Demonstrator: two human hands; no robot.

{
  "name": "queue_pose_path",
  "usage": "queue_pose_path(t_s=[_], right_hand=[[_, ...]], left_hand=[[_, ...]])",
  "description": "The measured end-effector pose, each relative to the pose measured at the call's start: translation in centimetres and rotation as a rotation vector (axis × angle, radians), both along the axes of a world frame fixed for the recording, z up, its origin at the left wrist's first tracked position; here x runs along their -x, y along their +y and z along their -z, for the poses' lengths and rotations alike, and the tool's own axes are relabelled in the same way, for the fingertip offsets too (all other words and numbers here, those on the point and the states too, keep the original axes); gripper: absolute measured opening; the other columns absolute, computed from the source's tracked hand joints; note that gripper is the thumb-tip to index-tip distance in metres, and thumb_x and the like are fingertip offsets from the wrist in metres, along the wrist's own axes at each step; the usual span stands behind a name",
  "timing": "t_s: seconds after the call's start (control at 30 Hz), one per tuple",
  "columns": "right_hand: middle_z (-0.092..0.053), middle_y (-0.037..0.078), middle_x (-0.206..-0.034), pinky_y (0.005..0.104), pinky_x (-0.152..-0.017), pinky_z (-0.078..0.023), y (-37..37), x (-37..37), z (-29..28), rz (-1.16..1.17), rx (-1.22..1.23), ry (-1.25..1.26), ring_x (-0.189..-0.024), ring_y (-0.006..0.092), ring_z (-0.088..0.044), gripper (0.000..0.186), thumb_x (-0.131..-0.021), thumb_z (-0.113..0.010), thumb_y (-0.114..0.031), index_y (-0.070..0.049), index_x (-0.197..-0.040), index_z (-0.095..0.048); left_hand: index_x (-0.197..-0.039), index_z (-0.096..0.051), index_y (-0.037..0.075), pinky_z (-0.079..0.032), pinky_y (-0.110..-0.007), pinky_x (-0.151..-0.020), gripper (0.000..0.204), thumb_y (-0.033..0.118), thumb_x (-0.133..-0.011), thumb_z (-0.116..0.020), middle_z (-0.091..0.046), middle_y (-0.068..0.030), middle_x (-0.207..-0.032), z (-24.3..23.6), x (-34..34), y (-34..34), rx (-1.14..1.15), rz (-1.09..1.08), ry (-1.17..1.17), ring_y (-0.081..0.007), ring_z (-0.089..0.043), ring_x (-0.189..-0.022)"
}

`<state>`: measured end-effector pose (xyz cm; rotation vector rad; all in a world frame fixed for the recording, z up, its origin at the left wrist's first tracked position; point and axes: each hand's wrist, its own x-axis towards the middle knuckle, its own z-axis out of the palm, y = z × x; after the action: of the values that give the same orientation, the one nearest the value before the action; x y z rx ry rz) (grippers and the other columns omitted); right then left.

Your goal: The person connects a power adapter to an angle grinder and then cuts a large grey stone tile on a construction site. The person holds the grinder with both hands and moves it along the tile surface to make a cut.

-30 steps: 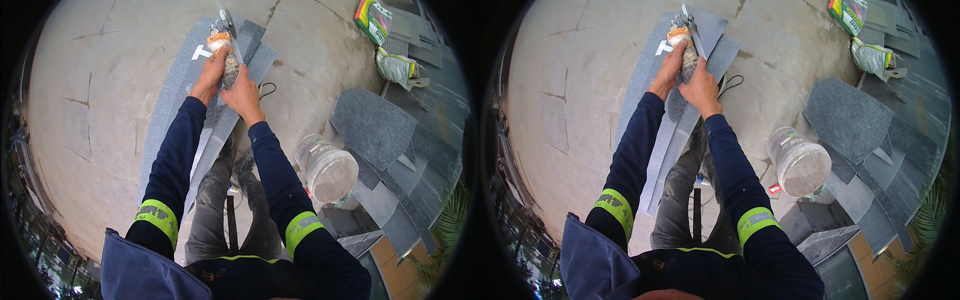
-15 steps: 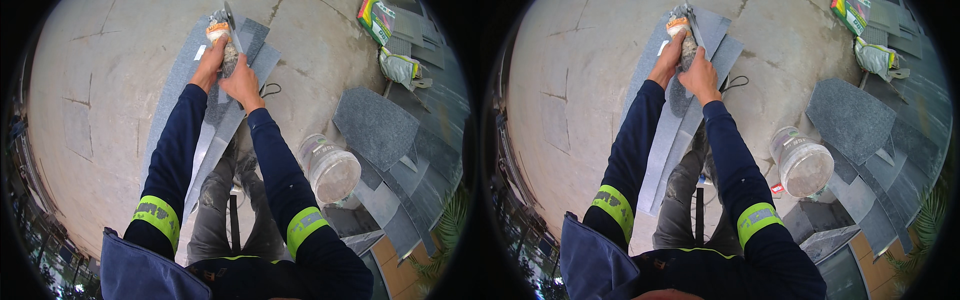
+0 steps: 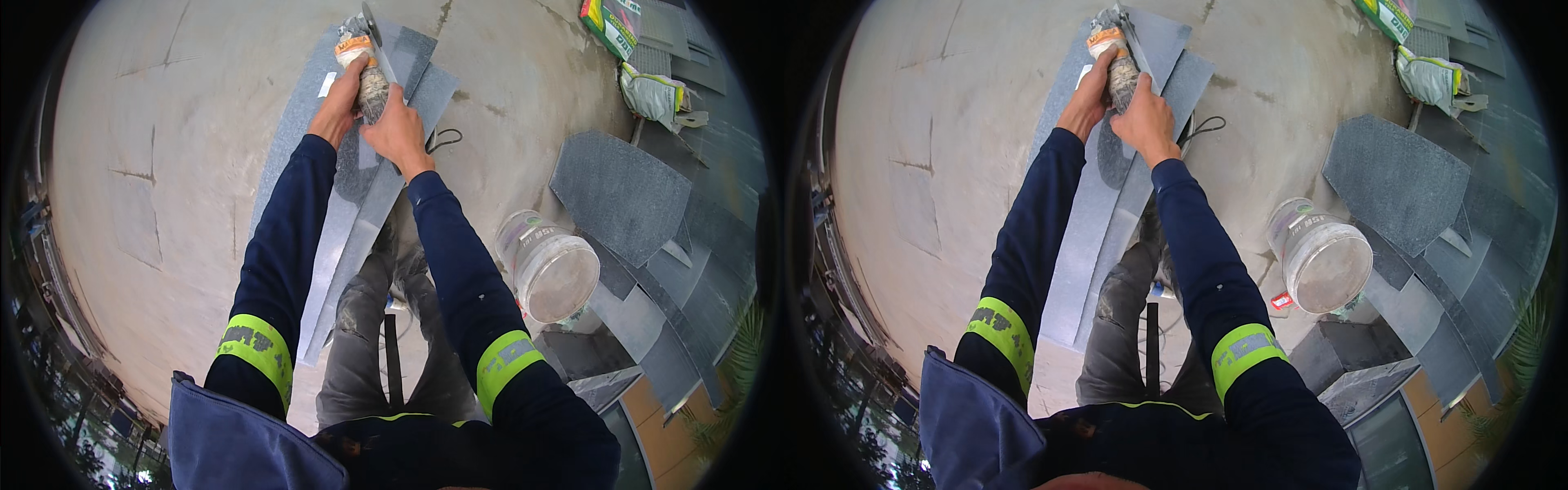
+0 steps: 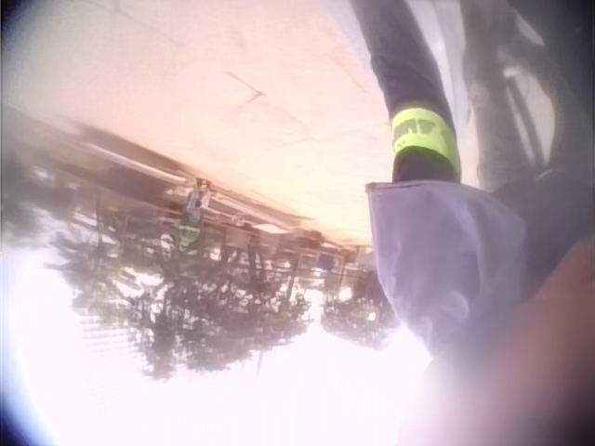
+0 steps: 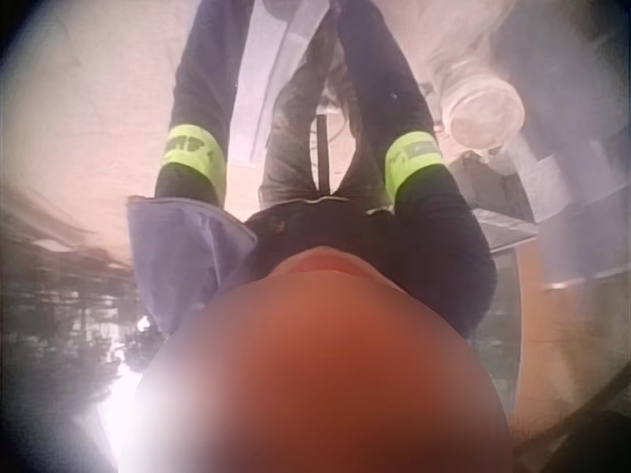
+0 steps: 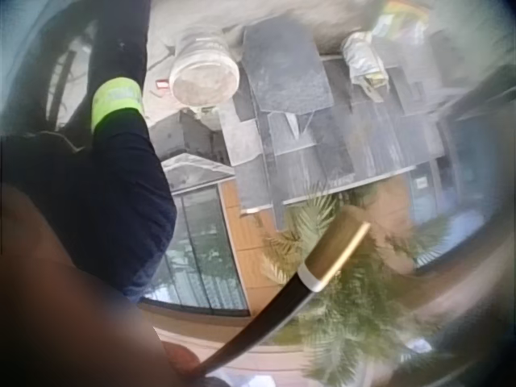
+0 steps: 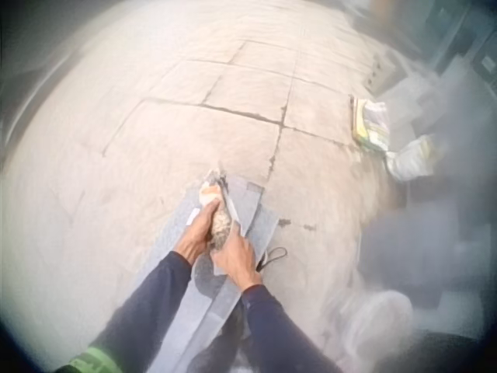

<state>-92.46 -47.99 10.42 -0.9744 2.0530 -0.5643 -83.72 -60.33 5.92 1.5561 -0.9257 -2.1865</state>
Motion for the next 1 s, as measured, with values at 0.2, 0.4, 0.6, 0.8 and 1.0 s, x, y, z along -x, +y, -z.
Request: queue_pose_path(t_s=[0.2,0.4,0.6,0.8,1.0], right_hand=[[-0.077,0.035,-0.118,0.058,-0.1,-0.059,3.6,-0.5,-1.2,0.034,-0.002,-0.024,-0.113,0.0536,-0.075,0.091,-0.083,-0.087,-0.021,0.003,-0.156,-0.038],[-0.077,0.035,-0.118,0.058,-0.1,-0.06,4.6,-0.7,-1.2,0.04,-0.003,-0.024,-0.113,0.0538,-0.075,0.092,-0.083,-0.085,-0.019,0.002,-0.158,-0.037],[-0.077,0.035,-0.118,0.0584,-0.1,-0.06,4.8,-0.7,-1.2,0.042,-0.027,-0.038,-0.113,0.0543,-0.075,0.091,-0.082,-0.083,-0.017,0.002,-0.158,-0.036],[-0.076,0.036,-0.114,0.0564,-0.099,-0.06,3.8,-0.5,-0.5,0.028,0.013,-0.008,-0.11,0.0551,-0.075,0.095,-0.08,-0.089,-0.02,0.006,-0.155,-0.037],[-0.076,0.037,-0.117,0.0555,-0.1,-0.06,1.8,-0.1,-0.2,0.012,-0.008,-0.003,-0.113,0.0543,-0.075,0.095,-0.081,-0.089,-0.023,0.006,-0.155,-0.038]], left_hand=[[-0.142,-0.066,-0.003,-0.06,-0.036,-0.083,0.071,0.06,-0.109,-0.063,-0.077,-0.0106,-0.119,-1.3,-0.4,3.3,0.108,0.044,-0.042,-0.0199,-0.076,-0.1],[-0.144,-0.063,-0.008,-0.06,-0.039,-0.09,0.075,0.058,-0.11,-0.063,-0.076,-0.0127,-0.124,-1.7,-0.3,4.8,0.13,0.006,-0.023,-0.0222,-0.076,-0.107],[-0.145,-0.063,-0.009,-0.06,-0.038,-0.09,0.075,0.057,-0.11,-0.064,-0.075,-0.0137,-0.125,-1.4,-0.4,5.0,0.112,0.003,-0.047,-0.0222,-0.076,-0.106],[-0.144,-0.064,-0.007,-0.06,-0.037,-0.086,0.075,0.059,-0.109,-0.064,-0.076,-0.013,-0.123,-1.0,-0.2,4.0,0.12,0.019,-0.059,-0.0208,-0.075,-0.105],[-0.143,-0.063,-0.01,-0.061,-0.037,-0.081,0.075,0.057,-0.108,-0.065,-0.076,-0.013,-0.119,-0.8,0.1,2.1,0.108,-0.008,-0.048,-0.0218,-0.076,-0.1]])
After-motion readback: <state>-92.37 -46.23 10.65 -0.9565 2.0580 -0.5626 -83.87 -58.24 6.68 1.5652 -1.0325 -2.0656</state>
